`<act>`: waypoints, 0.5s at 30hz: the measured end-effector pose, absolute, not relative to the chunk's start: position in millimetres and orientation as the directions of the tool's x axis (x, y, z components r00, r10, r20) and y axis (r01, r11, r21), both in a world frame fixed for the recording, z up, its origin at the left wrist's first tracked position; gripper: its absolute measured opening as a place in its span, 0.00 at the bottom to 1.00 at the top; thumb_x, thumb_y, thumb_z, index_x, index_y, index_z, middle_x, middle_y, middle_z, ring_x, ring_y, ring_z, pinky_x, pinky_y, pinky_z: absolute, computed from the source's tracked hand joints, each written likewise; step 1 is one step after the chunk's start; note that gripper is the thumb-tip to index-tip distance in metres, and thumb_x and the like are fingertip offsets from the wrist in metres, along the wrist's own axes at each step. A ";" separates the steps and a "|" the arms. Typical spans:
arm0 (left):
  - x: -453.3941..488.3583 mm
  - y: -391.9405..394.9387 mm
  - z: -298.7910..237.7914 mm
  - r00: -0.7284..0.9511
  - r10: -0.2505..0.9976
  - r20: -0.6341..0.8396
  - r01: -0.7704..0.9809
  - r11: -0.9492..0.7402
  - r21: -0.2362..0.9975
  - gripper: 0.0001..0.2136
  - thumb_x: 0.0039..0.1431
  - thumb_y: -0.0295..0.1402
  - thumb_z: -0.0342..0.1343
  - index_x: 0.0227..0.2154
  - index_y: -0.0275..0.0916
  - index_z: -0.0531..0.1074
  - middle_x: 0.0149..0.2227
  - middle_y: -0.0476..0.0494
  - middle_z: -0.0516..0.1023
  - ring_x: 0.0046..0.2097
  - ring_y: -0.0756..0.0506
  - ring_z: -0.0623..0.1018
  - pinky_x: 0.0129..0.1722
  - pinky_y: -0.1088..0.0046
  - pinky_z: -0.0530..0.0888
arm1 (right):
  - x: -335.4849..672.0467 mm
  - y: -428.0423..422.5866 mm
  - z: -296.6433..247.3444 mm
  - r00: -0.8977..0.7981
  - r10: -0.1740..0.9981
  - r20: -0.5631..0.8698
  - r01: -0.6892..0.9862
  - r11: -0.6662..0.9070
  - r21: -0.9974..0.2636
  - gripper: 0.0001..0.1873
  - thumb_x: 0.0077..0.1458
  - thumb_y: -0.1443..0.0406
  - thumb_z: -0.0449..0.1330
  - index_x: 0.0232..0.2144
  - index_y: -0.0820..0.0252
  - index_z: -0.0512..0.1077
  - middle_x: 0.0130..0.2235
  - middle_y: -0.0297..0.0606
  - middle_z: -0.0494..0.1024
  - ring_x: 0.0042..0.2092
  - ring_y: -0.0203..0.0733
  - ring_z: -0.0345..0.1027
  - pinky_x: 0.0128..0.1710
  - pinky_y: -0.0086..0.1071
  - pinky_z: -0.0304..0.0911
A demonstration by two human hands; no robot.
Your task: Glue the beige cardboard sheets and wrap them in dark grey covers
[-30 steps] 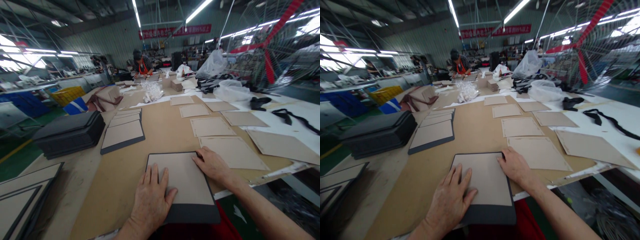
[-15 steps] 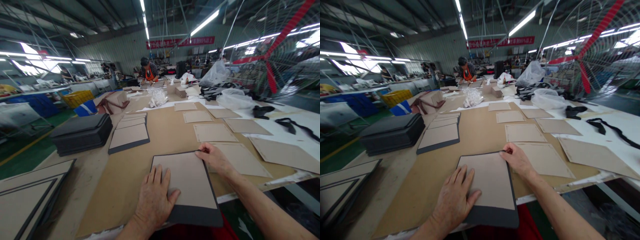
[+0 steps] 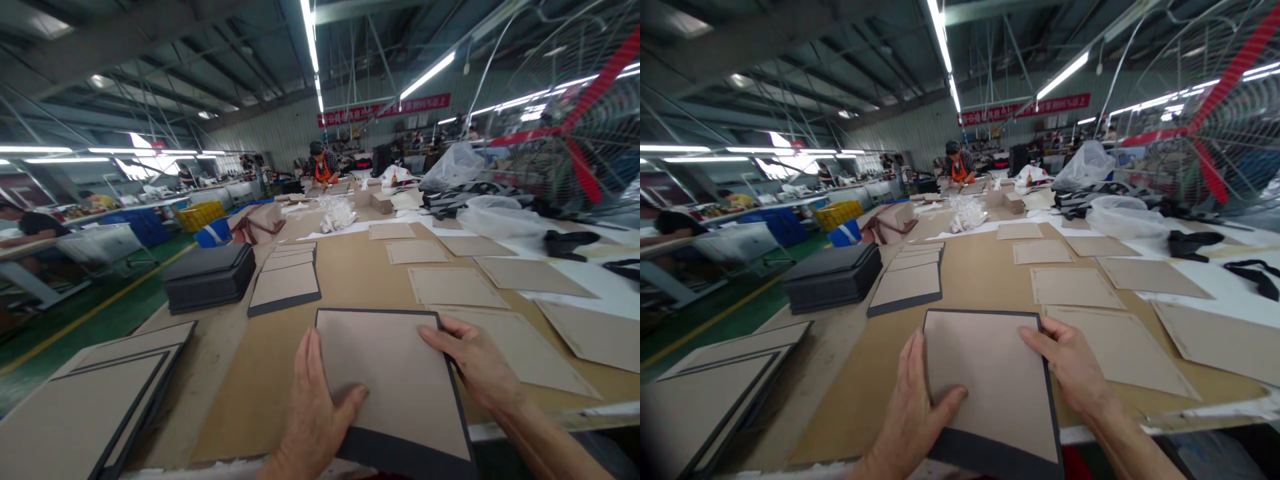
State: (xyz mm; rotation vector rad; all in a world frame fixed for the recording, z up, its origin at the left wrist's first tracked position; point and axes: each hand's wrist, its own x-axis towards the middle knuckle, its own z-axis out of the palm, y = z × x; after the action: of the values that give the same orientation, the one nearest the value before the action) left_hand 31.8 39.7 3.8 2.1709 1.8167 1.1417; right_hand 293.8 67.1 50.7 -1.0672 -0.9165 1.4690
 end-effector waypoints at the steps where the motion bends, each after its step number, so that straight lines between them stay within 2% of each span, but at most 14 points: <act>1: 28.1 37.6 10.5 -0.099 0.910 0.402 0.731 -0.207 0.650 0.44 0.54 0.42 0.62 0.68 0.31 0.47 0.66 0.23 0.60 0.66 0.30 0.63 0.61 0.46 0.65 | 293.6 63.7 54.7 -0.044 0.988 -0.148 -0.329 -0.155 -0.932 0.24 0.43 0.54 0.74 0.40 0.60 0.80 0.35 0.43 0.83 0.31 0.47 0.76 0.32 0.37 0.73; 3: 20.4 32.5 26.1 -0.201 0.967 0.160 0.430 -0.059 0.901 0.41 0.52 0.43 0.63 0.66 0.34 0.54 0.59 0.27 0.71 0.58 0.32 0.73 0.55 0.50 0.71 | 292.9 57.3 61.0 -0.033 0.987 -0.154 -0.372 -0.155 -0.915 0.23 0.42 0.55 0.75 0.40 0.60 0.80 0.36 0.44 0.83 0.32 0.48 0.77 0.30 0.35 0.73; 4: 16.9 29.7 33.8 -0.171 0.985 0.025 0.235 0.016 0.972 0.38 0.51 0.43 0.64 0.63 0.35 0.60 0.55 0.29 0.76 0.53 0.33 0.78 0.51 0.53 0.74 | 292.4 54.6 63.1 -0.028 0.988 -0.155 -0.386 -0.154 -0.910 0.23 0.41 0.56 0.75 0.39 0.60 0.81 0.36 0.45 0.83 0.32 0.49 0.77 0.30 0.36 0.73; 5: 13.8 26.9 40.6 -0.100 0.991 -0.089 0.045 0.094 0.995 0.34 0.50 0.43 0.65 0.58 0.35 0.67 0.50 0.31 0.80 0.48 0.34 0.81 0.47 0.57 0.76 | 291.7 52.7 64.5 -0.025 0.988 -0.155 -0.396 -0.152 -0.906 0.23 0.40 0.55 0.75 0.39 0.59 0.81 0.37 0.45 0.83 0.32 0.50 0.77 0.30 0.36 0.73; 7: 10.1 21.8 49.6 0.052 0.973 -0.224 -0.235 0.230 0.945 0.25 0.47 0.42 0.68 0.47 0.33 0.76 0.40 0.33 0.84 0.39 0.37 0.83 0.40 0.64 0.77 | 289.6 51.2 65.8 -0.019 0.985 -0.169 -0.417 -0.162 -0.894 0.24 0.40 0.55 0.75 0.40 0.59 0.81 0.37 0.46 0.83 0.32 0.51 0.77 0.30 0.37 0.74; 10: 10.0 15.9 50.8 0.102 0.960 -0.261 -0.399 0.279 0.873 0.18 0.43 0.39 0.71 0.36 0.33 0.80 0.33 0.36 0.84 0.32 0.41 0.82 0.35 0.68 0.76 | 283.3 53.3 66.2 -0.024 0.970 -0.241 -0.453 -0.225 -0.862 0.25 0.37 0.57 0.76 0.40 0.58 0.81 0.36 0.46 0.83 0.30 0.52 0.77 0.28 0.38 0.74; 13: 11.0 11.5 45.3 0.032 0.972 -0.234 -0.416 0.226 0.881 0.17 0.43 0.38 0.72 0.35 0.34 0.81 0.32 0.38 0.84 0.30 0.42 0.82 0.35 0.69 0.75 | 275.8 55.0 62.0 -0.050 0.951 -0.305 -0.482 -0.290 -0.827 0.27 0.33 0.57 0.77 0.39 0.58 0.80 0.38 0.47 0.83 0.33 0.56 0.78 0.30 0.41 0.75; 15: 7.4 10.7 43.1 -0.004 0.973 -0.232 -0.392 0.212 0.895 0.16 0.43 0.37 0.71 0.35 0.34 0.81 0.31 0.39 0.84 0.29 0.43 0.81 0.34 0.70 0.75 | 274.5 53.9 51.6 -0.039 0.944 -0.329 -0.455 -0.310 -0.835 0.30 0.34 0.53 0.76 0.42 0.56 0.80 0.41 0.48 0.82 0.37 0.59 0.78 0.33 0.43 0.76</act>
State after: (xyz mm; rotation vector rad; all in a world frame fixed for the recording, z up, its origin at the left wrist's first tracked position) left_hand 7.4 10.7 43.1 0.7278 1.0471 1.2401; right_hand 274.5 53.9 51.6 -1.0901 -0.6423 1.6024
